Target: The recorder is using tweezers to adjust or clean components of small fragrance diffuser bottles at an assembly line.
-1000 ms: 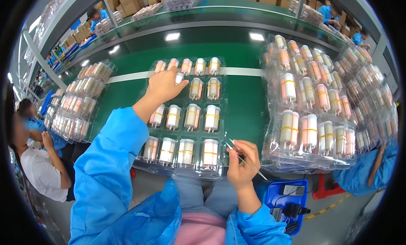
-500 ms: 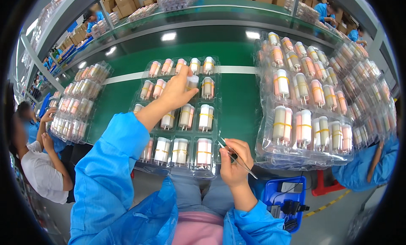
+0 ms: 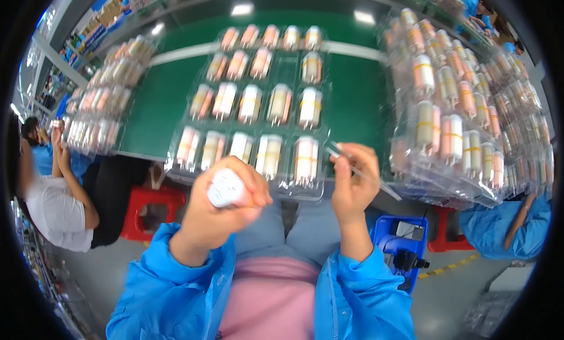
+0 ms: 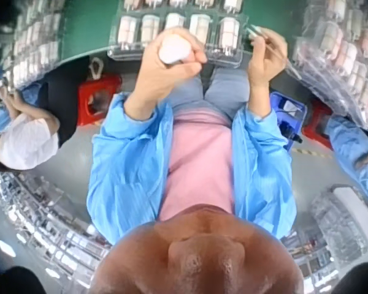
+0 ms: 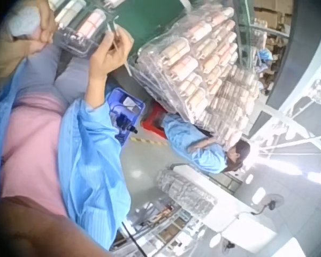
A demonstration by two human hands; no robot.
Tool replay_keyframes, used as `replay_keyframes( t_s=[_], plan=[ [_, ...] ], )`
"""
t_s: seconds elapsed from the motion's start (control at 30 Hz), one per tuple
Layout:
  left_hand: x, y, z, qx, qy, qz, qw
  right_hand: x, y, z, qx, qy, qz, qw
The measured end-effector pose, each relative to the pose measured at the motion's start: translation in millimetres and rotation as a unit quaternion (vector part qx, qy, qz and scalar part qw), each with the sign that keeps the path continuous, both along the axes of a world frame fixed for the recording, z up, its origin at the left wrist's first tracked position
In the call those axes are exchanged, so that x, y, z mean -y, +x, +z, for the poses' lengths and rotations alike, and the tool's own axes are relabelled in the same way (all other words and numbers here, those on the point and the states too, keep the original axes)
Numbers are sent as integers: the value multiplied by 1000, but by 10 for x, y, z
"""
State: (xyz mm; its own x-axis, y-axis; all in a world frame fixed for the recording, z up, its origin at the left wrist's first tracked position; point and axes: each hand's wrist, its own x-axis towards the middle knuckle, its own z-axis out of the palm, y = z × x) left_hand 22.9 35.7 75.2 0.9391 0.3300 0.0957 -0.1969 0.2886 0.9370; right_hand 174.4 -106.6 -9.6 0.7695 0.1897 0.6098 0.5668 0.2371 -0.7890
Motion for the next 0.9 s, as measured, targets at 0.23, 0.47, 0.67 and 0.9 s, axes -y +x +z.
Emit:
replay_keyframes(
  t_s=[0.23,0.47,0.67,0.9],
  plan=[
    [357,-128,-443,-39,98,41,994,341,-490,131,-173,7,33,984],
    [426,-145,-510,-50,149,25,987,403,-811,540,-110,-42,199,973],
    [380,-188,-508,-42,170,38,984,290,-856,642,-70,-142,259,953],
    [377,-175,-566,-19,223,64,972,243,-849,612,-30,-179,245,952]
  ],
)
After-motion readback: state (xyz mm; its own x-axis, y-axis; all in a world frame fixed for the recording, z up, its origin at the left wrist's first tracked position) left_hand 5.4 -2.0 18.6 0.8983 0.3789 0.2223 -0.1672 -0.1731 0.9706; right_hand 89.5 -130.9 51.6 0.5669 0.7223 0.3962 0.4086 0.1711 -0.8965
